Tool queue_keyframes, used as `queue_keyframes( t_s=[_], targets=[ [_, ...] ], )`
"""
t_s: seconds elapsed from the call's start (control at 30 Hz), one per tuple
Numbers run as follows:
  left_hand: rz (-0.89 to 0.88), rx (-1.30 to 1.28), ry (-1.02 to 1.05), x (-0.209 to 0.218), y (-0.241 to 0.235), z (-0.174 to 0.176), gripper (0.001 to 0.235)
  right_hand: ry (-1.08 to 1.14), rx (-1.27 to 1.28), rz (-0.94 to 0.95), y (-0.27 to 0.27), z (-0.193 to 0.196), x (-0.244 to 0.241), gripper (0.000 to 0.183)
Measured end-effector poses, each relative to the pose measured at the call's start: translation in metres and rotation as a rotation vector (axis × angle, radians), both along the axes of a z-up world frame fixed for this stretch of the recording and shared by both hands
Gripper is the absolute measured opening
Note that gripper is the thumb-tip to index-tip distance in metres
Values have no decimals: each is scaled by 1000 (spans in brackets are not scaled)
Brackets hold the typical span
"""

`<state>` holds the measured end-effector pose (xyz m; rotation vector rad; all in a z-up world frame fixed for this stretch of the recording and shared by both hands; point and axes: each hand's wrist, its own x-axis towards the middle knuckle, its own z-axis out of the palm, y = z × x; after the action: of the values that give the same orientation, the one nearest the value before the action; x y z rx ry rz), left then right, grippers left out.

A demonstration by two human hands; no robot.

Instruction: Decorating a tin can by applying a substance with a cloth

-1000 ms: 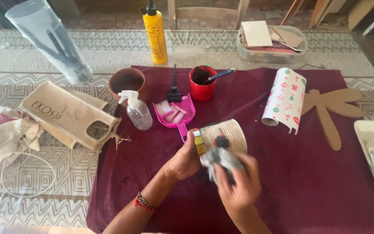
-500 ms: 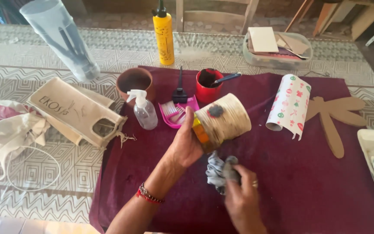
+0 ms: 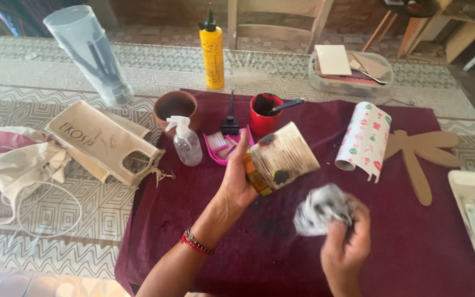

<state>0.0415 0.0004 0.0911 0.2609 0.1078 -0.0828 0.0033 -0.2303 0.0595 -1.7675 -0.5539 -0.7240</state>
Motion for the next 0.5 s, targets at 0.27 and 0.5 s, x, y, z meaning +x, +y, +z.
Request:
queue_keyframes(
  t_s=[0.27,0.5],
  targets=[
    [98,52,94,-19,-30,21,51,-418,-396,182,59,30,0,17],
    [327,532,101,-22,20,45,39,-237,-508,76,11,8,39,31]
  ],
)
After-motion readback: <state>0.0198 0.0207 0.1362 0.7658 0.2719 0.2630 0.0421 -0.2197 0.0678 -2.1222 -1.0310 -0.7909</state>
